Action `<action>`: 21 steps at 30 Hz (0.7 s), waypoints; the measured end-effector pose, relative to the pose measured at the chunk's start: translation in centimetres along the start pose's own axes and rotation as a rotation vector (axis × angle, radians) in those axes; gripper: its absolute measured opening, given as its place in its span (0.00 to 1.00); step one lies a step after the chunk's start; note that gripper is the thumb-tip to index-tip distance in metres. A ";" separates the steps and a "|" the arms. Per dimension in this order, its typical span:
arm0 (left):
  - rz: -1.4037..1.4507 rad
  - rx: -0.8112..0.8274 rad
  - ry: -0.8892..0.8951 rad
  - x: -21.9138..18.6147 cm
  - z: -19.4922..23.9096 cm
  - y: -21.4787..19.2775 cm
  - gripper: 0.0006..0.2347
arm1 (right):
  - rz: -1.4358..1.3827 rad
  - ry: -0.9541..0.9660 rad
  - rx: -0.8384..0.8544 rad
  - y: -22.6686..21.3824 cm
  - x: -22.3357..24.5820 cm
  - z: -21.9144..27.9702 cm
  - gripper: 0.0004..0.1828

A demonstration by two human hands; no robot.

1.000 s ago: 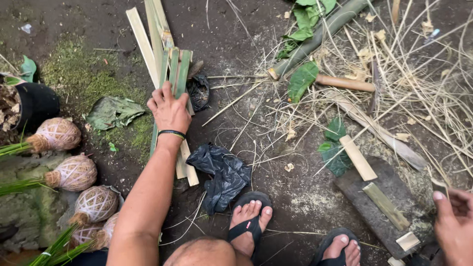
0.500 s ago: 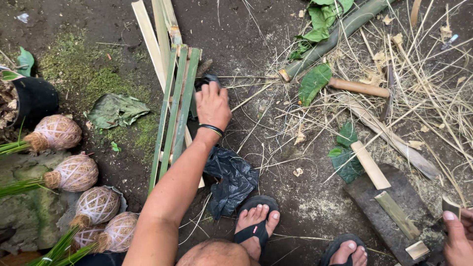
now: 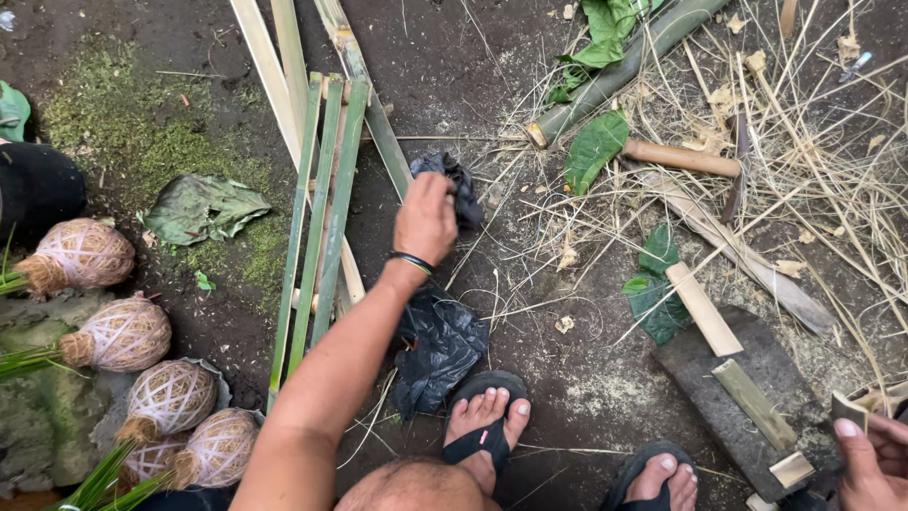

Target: The person fits small bamboo slats together to form a structure and taps them with a hammer on a wooden block.

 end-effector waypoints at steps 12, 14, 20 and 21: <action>-0.324 0.236 0.125 -2.4 -2.7 0.7 0.28 | -0.197 0.015 0.209 5.8 12.4 -0.5 0.07; -0.134 0.261 0.048 -1.2 -3.0 0.3 0.23 | -0.203 0.005 0.227 6.5 13.3 -1.0 0.08; -0.144 0.253 0.074 -0.6 -2.6 0.0 0.12 | -0.198 0.020 0.285 7.7 13.1 -0.9 0.09; -0.142 0.254 0.073 -0.8 -2.6 0.2 0.12 | -0.145 0.058 0.321 7.8 12.8 -0.6 0.10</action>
Point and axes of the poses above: each hand's wrist, its own z-axis away from the middle knuckle, its own y-axis out of the palm, x = y × z, the point moved 7 cm from there along -z, towards the middle knuckle, and after that the axes turned 13 degrees about -y, right-handed, at the moved point
